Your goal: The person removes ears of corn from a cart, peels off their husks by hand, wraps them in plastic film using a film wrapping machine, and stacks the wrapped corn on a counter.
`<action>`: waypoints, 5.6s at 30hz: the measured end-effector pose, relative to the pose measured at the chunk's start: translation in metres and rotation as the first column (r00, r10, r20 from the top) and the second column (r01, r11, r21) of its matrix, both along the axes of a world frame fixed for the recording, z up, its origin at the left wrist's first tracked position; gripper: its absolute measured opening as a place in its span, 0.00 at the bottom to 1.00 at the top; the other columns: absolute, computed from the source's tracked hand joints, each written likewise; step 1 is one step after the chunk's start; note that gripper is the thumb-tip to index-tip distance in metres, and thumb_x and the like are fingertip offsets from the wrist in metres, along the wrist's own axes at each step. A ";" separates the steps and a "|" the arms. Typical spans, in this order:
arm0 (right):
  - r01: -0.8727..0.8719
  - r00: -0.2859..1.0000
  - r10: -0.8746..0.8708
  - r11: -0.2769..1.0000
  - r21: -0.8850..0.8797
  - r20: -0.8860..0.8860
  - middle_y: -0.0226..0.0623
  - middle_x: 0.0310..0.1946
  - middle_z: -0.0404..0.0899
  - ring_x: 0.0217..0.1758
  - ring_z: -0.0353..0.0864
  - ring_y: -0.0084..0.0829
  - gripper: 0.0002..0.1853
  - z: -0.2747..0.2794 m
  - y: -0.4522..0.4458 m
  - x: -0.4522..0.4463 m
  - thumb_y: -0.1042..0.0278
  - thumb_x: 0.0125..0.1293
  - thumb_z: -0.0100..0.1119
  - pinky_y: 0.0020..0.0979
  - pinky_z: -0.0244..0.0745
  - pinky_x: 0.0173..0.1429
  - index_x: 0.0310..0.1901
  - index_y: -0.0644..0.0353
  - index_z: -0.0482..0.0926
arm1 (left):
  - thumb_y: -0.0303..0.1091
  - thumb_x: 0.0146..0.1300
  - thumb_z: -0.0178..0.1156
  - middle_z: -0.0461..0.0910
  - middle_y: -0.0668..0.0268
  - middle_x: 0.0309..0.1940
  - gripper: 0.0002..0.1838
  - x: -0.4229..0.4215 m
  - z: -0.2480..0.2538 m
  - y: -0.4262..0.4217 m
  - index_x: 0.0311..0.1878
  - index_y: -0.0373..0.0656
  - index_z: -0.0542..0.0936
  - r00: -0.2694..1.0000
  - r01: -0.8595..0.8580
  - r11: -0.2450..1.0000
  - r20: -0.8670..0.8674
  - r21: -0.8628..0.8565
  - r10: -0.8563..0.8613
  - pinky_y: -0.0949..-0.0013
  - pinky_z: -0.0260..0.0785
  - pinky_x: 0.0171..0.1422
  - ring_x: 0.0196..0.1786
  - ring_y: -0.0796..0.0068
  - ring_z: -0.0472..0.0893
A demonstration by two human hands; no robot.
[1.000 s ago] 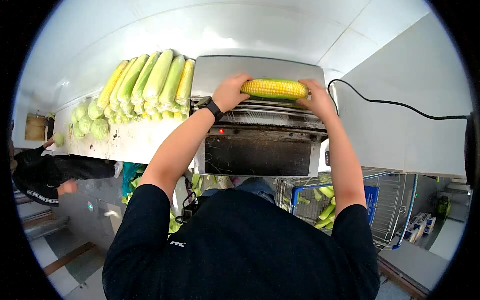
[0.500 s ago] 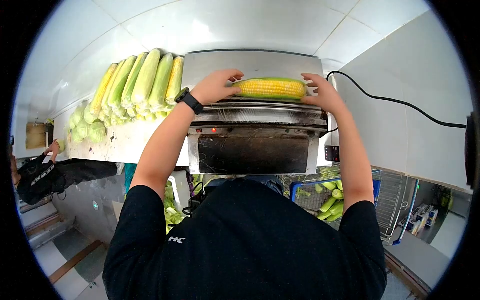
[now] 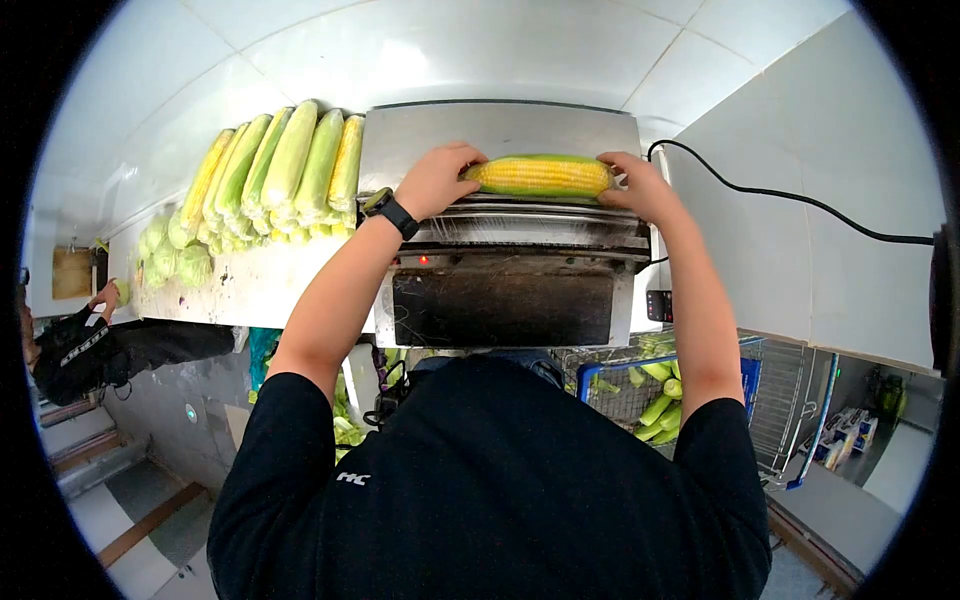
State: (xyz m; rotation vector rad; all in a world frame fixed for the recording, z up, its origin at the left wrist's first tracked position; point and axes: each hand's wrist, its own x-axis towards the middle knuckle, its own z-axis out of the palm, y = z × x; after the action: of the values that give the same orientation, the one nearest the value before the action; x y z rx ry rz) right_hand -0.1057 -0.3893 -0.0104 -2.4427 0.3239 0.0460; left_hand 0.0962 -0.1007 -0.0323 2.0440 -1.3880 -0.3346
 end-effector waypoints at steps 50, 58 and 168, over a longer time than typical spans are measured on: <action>0.197 0.980 -0.198 0.965 -0.172 0.010 0.37 0.39 0.82 0.40 0.82 0.42 0.09 -0.005 0.019 -0.109 0.73 0.60 0.65 0.39 0.77 0.45 0.43 0.57 0.84 | 0.30 0.63 0.60 0.77 0.58 0.38 0.04 -0.024 0.001 0.075 0.38 0.40 0.78 0.944 0.182 0.937 0.212 0.298 -0.251 0.55 0.73 0.49 0.45 0.52 0.78; -0.063 0.997 0.044 0.934 -0.351 -0.064 0.37 0.39 0.82 0.46 0.82 0.44 0.09 -0.009 0.007 -0.089 0.73 0.57 0.64 0.43 0.78 0.47 0.40 0.54 0.86 | 0.28 0.65 0.57 0.75 0.57 0.38 0.04 -0.022 0.003 0.082 0.40 0.39 0.74 0.986 0.107 0.978 0.107 0.177 -0.127 0.55 0.72 0.48 0.44 0.51 0.77; -0.177 0.983 0.183 0.945 -0.274 -0.001 0.41 0.45 0.79 0.47 0.82 0.45 0.34 0.037 0.062 -0.015 0.53 0.44 0.79 0.43 0.78 0.52 0.53 0.56 0.77 | 0.59 0.45 0.73 0.84 0.48 0.41 0.39 -0.049 0.055 -0.043 0.52 0.36 0.78 0.977 0.215 0.833 -0.110 0.509 -0.184 0.51 0.75 0.51 0.47 0.46 0.83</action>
State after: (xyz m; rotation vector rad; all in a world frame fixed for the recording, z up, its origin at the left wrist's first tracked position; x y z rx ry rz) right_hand -0.1203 -0.3270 0.0270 -2.7390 0.0987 0.0540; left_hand 0.0473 -0.1435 0.0225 2.2820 -1.6068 -0.9443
